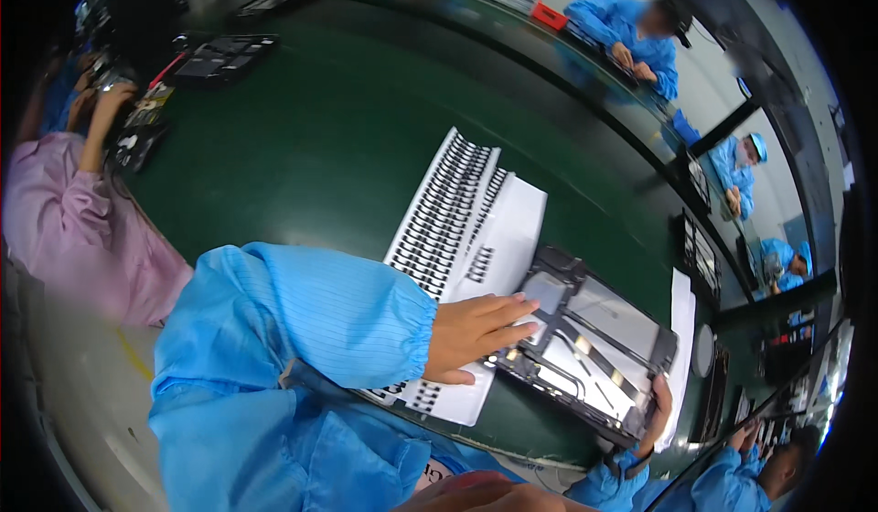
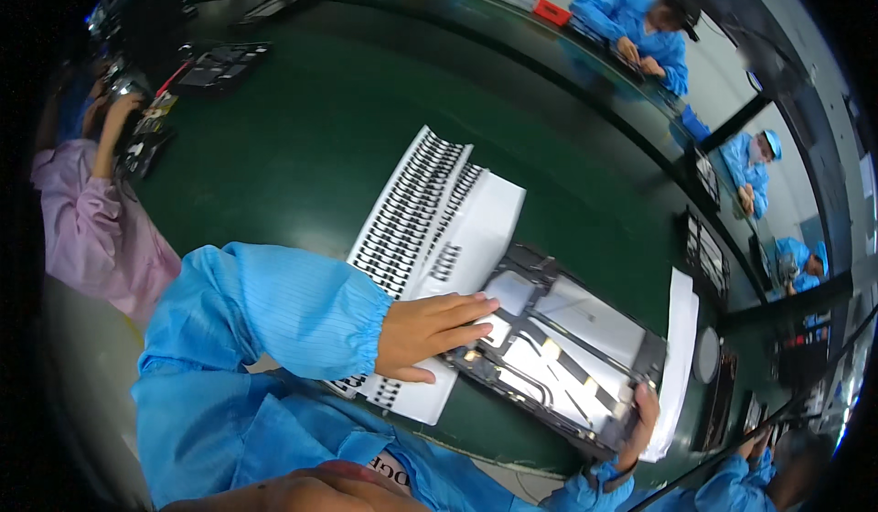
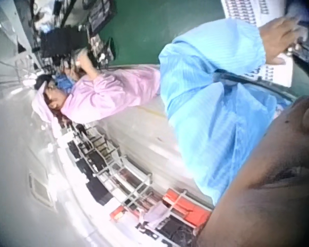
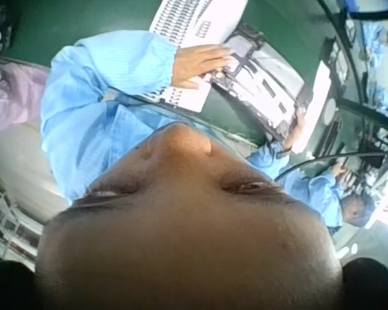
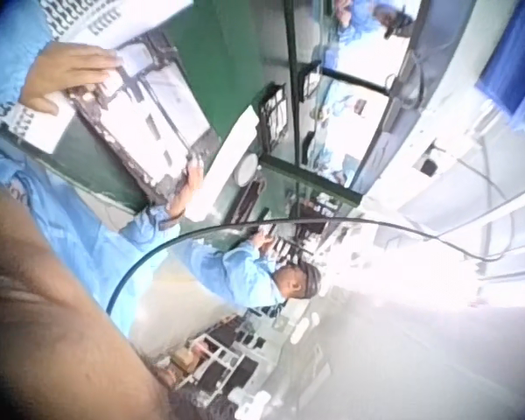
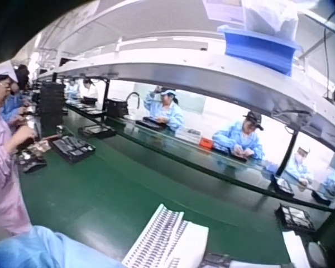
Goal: Assembling internal components of a tablet on a factory production line.
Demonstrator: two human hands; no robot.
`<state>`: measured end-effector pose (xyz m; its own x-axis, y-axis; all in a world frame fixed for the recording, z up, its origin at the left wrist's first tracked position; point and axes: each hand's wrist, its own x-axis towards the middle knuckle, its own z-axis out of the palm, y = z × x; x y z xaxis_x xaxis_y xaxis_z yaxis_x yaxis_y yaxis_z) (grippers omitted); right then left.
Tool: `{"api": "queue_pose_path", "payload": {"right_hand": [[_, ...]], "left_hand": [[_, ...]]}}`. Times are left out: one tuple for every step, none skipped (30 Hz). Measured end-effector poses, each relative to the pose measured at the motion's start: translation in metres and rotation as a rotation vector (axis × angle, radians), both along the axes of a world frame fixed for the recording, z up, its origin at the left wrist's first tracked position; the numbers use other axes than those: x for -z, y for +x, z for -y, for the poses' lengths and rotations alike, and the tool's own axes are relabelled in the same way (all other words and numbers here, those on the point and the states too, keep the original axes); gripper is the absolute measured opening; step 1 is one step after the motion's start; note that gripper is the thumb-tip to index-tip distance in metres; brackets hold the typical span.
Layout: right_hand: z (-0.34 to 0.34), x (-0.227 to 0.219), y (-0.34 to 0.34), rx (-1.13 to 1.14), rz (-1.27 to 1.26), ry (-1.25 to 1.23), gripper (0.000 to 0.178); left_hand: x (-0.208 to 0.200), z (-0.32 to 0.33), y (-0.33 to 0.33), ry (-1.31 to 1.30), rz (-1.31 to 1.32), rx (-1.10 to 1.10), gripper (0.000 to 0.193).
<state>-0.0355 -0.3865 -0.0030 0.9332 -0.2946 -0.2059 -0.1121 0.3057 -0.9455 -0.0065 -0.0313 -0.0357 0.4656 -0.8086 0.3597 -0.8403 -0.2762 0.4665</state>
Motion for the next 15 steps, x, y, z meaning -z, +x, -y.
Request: {"api": "queue_pose_path", "payload": {"right_hand": [[0.000,-0.004,-0.001,0.093,0.069,-0.006,0.034],[-0.013,-0.022,0.000,0.070,0.075,0.063,0.036],[-0.026,-0.037,0.002,0.047,0.080,0.134,0.039],[-0.016,-0.038,0.008,-0.007,0.143,0.155,0.045],[-0.004,-0.038,0.016,0.038,0.178,0.102,0.044],[0.013,-0.032,0.023,0.086,0.244,0.012,0.041],[0.023,-0.019,0.036,0.118,0.302,-0.063,0.039],[0.012,-0.022,0.050,0.122,0.380,-0.119,0.034],[0.004,-0.035,0.065,-0.129,0.301,0.325,0.031],[-0.008,-0.038,0.082,-0.085,0.245,0.337,0.031],[-0.020,-0.039,0.097,-0.038,0.189,0.350,0.030],[-0.031,-0.037,0.118,-0.088,0.172,0.375,0.030],[-0.039,-0.029,0.140,-0.139,0.151,0.400,0.030],[-0.036,-0.012,0.161,-0.224,0.285,0.251,0.030],[-0.034,0.002,0.180,-0.304,0.416,0.101,0.030]], "left_hand": [[-0.002,0.001,-0.002,-0.008,-0.022,-0.043,0.102],[-0.002,0.001,-0.004,-0.023,-0.039,-0.080,0.101],[-0.002,0.000,-0.007,-0.038,-0.056,-0.117,0.101],[-0.003,0.000,-0.008,0.001,-0.075,-0.140,0.090],[-0.003,0.002,-0.007,-0.001,-0.072,-0.146,0.090],[-0.006,0.005,-0.006,0.165,-0.053,-0.119,0.082],[-0.007,0.005,-0.008,0.345,-0.043,-0.110,0.076],[-0.004,0.005,-0.008,0.299,0.000,-0.128,0.067],[-0.004,0.006,-0.007,0.299,0.002,-0.135,0.067],[-0.005,0.007,-0.006,0.325,0.001,-0.122,0.065],[-0.006,0.007,-0.006,0.352,0.000,-0.107,0.064],[-0.003,0.007,-0.007,0.334,0.005,-0.110,0.062],[-0.003,0.006,-0.008,0.339,0.004,-0.120,0.062],[-0.005,0.006,-0.008,0.339,0.001,-0.104,0.062],[-0.005,0.007,-0.006,0.340,-0.004,-0.087,0.063]]}}
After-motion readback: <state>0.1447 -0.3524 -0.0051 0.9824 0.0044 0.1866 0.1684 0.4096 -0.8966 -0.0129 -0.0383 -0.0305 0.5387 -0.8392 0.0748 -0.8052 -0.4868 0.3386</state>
